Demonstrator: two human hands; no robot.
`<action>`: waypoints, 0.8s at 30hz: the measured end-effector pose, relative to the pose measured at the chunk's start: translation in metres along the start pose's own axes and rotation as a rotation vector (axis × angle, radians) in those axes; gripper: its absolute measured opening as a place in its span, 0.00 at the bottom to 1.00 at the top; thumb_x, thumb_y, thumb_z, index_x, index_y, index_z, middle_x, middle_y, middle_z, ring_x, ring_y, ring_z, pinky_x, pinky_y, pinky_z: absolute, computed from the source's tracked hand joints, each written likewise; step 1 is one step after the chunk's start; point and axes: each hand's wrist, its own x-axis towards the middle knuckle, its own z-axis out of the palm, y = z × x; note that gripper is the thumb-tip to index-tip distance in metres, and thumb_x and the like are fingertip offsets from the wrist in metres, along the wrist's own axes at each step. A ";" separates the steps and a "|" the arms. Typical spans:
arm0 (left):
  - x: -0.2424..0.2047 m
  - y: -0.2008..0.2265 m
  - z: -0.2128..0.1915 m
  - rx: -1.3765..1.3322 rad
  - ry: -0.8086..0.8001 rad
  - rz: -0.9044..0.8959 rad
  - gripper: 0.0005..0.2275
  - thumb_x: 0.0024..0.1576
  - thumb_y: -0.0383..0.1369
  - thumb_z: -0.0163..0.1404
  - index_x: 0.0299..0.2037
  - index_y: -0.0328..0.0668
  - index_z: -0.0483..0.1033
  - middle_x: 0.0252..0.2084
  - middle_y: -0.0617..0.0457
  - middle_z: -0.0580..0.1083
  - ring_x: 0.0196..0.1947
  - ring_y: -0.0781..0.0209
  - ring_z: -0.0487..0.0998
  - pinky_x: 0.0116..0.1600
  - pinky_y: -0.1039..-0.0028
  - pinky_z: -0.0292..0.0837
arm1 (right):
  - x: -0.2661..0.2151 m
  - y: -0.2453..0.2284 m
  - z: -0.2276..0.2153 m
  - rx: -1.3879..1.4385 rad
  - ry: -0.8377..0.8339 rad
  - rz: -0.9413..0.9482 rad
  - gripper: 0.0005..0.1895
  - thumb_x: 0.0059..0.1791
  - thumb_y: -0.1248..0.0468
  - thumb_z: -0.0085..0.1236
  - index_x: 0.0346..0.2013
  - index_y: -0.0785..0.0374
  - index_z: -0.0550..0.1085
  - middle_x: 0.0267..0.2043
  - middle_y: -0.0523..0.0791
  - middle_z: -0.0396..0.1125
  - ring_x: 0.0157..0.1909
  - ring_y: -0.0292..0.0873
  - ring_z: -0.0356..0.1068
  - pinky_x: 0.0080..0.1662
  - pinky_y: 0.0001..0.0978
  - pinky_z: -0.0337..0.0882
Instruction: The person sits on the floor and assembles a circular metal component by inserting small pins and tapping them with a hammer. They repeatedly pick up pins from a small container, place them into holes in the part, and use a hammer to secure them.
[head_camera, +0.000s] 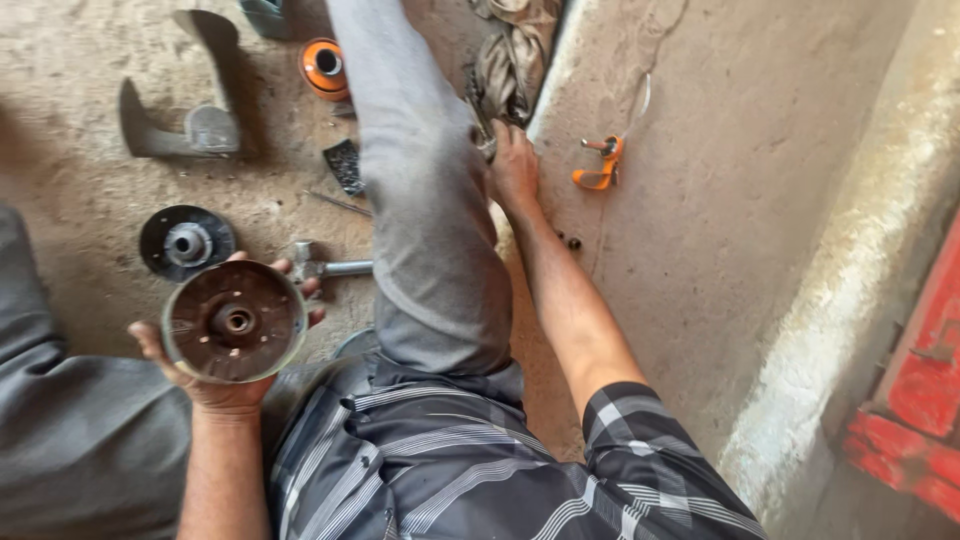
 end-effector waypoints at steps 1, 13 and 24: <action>0.000 -0.002 0.000 0.002 -0.004 -0.002 0.47 0.52 0.72 0.46 0.71 0.40 0.62 0.65 0.30 0.66 0.63 0.23 0.68 0.62 0.30 0.66 | 0.000 0.001 0.014 -0.049 -0.034 0.028 0.22 0.46 0.61 0.63 0.54 0.63 0.73 0.54 0.53 0.71 0.54 0.51 0.70 0.53 0.45 0.70; 0.015 -0.005 0.003 -0.173 -0.036 -0.001 0.46 0.52 0.72 0.39 0.69 0.40 0.63 0.66 0.33 0.67 0.61 0.28 0.71 0.63 0.39 0.69 | 0.094 -0.095 0.054 0.138 -0.398 0.347 0.20 0.49 0.58 0.65 0.49 0.67 0.73 0.50 0.53 0.70 0.50 0.50 0.71 0.50 0.45 0.72; 0.013 -0.004 -0.001 -0.159 -0.009 0.113 0.46 0.50 0.72 0.43 0.68 0.41 0.64 0.64 0.39 0.70 0.63 0.33 0.71 0.63 0.40 0.70 | 0.050 -0.006 -0.006 0.683 -0.079 0.628 0.21 0.51 0.55 0.66 0.45 0.70 0.72 0.47 0.53 0.70 0.46 0.49 0.72 0.47 0.46 0.73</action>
